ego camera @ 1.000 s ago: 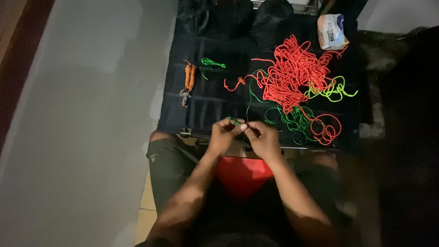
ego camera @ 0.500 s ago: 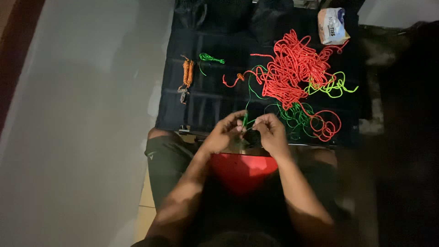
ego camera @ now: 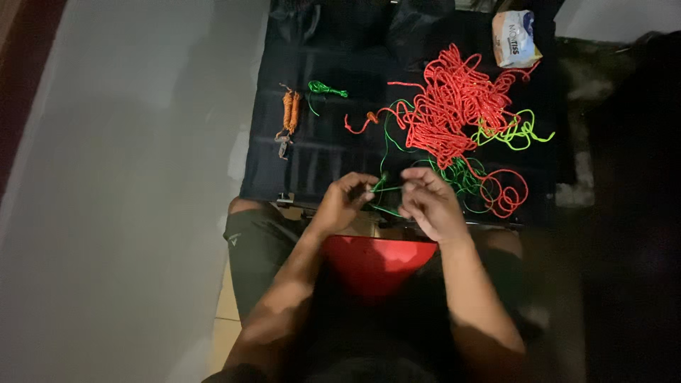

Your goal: The person sits and ties knots in a green cord using both hands. The cord is manipulated into loops and tightened repeatedly. Other colored cords and a small orange object remain on the black surface nearby.

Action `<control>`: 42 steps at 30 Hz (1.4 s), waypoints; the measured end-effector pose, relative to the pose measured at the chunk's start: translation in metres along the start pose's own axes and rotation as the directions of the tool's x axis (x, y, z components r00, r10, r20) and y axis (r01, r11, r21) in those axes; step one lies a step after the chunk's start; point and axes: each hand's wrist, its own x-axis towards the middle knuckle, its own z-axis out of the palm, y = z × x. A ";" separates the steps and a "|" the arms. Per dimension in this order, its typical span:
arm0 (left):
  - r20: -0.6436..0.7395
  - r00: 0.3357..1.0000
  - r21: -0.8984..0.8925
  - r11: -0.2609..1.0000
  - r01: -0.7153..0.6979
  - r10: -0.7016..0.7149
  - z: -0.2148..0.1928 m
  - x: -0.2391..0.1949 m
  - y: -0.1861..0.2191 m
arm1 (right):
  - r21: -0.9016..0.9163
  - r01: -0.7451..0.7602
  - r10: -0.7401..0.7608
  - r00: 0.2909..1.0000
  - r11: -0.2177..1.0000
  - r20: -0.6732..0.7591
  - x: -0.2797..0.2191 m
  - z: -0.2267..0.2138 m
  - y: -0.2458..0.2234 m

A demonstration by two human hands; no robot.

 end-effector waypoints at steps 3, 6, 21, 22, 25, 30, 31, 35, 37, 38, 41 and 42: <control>-0.079 0.996 0.068 0.997 0.040 -0.035 0.002 -0.002 0.012 | -0.222 -0.037 0.047 0.998 0.974 0.042 -0.006 0.003 -0.006; -0.152 0.977 -0.204 0.972 0.119 -0.152 0.006 0.000 -0.016 | -0.553 0.033 0.011 0.997 0.833 0.076 -0.007 0.000 -0.013; 0.101 0.896 -0.438 0.789 0.431 -0.433 -0.004 -0.006 0.007 | -0.993 0.110 -0.518 0.852 0.036 0.076 -0.010 -0.065 -0.058; 0.104 0.896 -0.438 0.789 0.432 -0.433 -0.001 -0.005 0.000 | -0.994 0.108 -0.519 0.851 0.035 0.074 -0.010 -0.064 -0.059; 0.020 0.933 -0.336 0.877 0.344 -0.359 0.006 -0.002 -0.025 | -0.990 0.137 -0.586 0.806 0.041 0.088 -0.010 -0.066 -0.058; -0.153 0.871 -0.568 0.762 0.309 -0.467 0.003 0.005 -0.034 | -0.984 0.142 -0.590 0.806 0.110 0.050 -0.015 -0.044 -0.059; -0.155 0.871 -0.569 0.763 0.308 -0.466 0.000 0.006 -0.025 | -0.984 0.144 -0.590 0.806 0.110 0.052 -0.014 -0.047 -0.061; 0.039 0.893 -0.605 0.701 0.378 -0.448 -0.012 0.001 0.006 | -0.996 0.033 -0.648 0.761 0.077 -0.025 -0.010 -0.070 -0.062; 0.105 0.902 -0.551 0.731 0.403 -0.419 -0.015 0.002 0.005 | -0.994 0.005 -0.673 0.737 0.106 -0.068 -0.010 -0.075 -0.067; 0.090 0.917 -0.441 0.810 0.386 -0.388 -0.015 0.003 -0.003 | -0.992 0.030 -0.690 0.722 0.119 -0.061 -0.011 -0.072 -0.073; 0.084 0.920 -0.290 0.874 0.390 -0.382 -0.020 0.003 -0.020 | -0.995 0.076 -0.747 0.665 0.064 0.003 -0.009 -0.079 -0.088; 0.086 0.909 -0.256 0.872 0.417 -0.409 -0.023 0.003 -0.024 | -0.996 0.095 -0.783 0.619 -0.004 0.062 -0.006 -0.085 -0.093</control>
